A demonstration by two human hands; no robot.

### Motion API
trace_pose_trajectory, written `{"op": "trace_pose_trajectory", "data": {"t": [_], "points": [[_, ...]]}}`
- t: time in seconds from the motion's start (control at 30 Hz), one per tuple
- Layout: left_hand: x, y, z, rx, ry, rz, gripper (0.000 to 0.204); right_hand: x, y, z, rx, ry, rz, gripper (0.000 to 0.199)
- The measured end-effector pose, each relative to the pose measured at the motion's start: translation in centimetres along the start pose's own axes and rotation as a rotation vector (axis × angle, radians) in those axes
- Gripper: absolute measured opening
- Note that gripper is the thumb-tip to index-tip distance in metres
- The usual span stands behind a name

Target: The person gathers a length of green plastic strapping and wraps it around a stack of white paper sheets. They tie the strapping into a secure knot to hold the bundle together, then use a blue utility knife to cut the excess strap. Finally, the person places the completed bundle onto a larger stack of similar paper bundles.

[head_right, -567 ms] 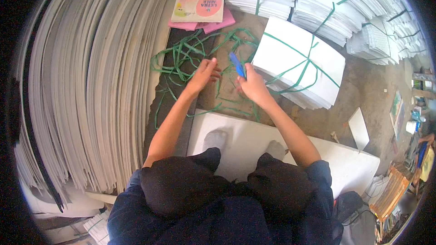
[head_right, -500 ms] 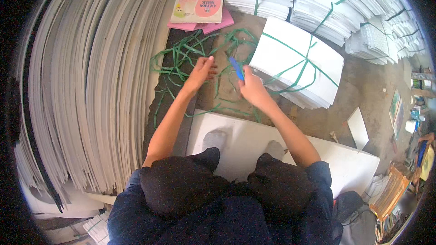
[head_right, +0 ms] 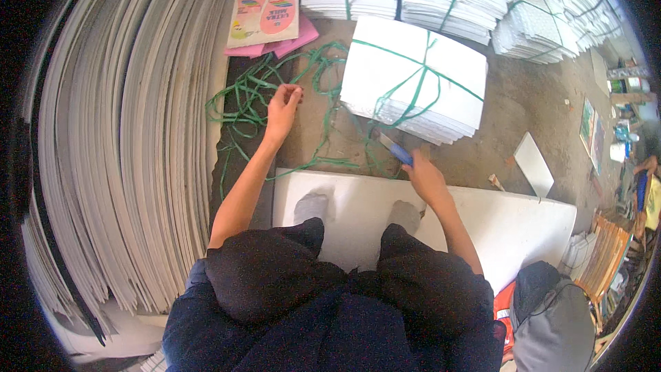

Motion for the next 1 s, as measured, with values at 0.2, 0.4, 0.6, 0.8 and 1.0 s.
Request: {"op": "trace_pose_trajectory", "data": {"t": [0.2,0.4,0.6,0.8,1.0], "points": [[5.7,9.8,1.4,0.494,-0.089,-0.255,0.017,-6.1,5.0,4.6,0.169,0.193,-0.148,0.026],[13.4,12.2,1.4,0.729,-0.053,-0.669,0.033,-9.5,5.2,5.0,0.23,0.39,-0.18,0.024],[16.8,13.3,2.9,0.638,-0.006,-0.74,0.046,-9.8,6.4,5.6,0.262,0.399,-0.254,0.023],[17.3,13.7,0.8,0.353,-0.056,-0.416,0.044,-10.4,6.9,5.9,0.287,0.421,-0.267,0.023],[19.1,15.0,1.4,0.517,-0.094,-1.023,0.031,-10.5,7.4,6.0,0.301,0.445,-0.261,0.024]]}}
Point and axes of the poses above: each hand's wrist, its own z-axis away from the middle knuckle, its own x-axis out of the palm, y = z × x, the point moved 1 cm from there along -z, towards the middle knuckle, and after that the axes turned 3 degrees about -x, right-handed, at the moved point
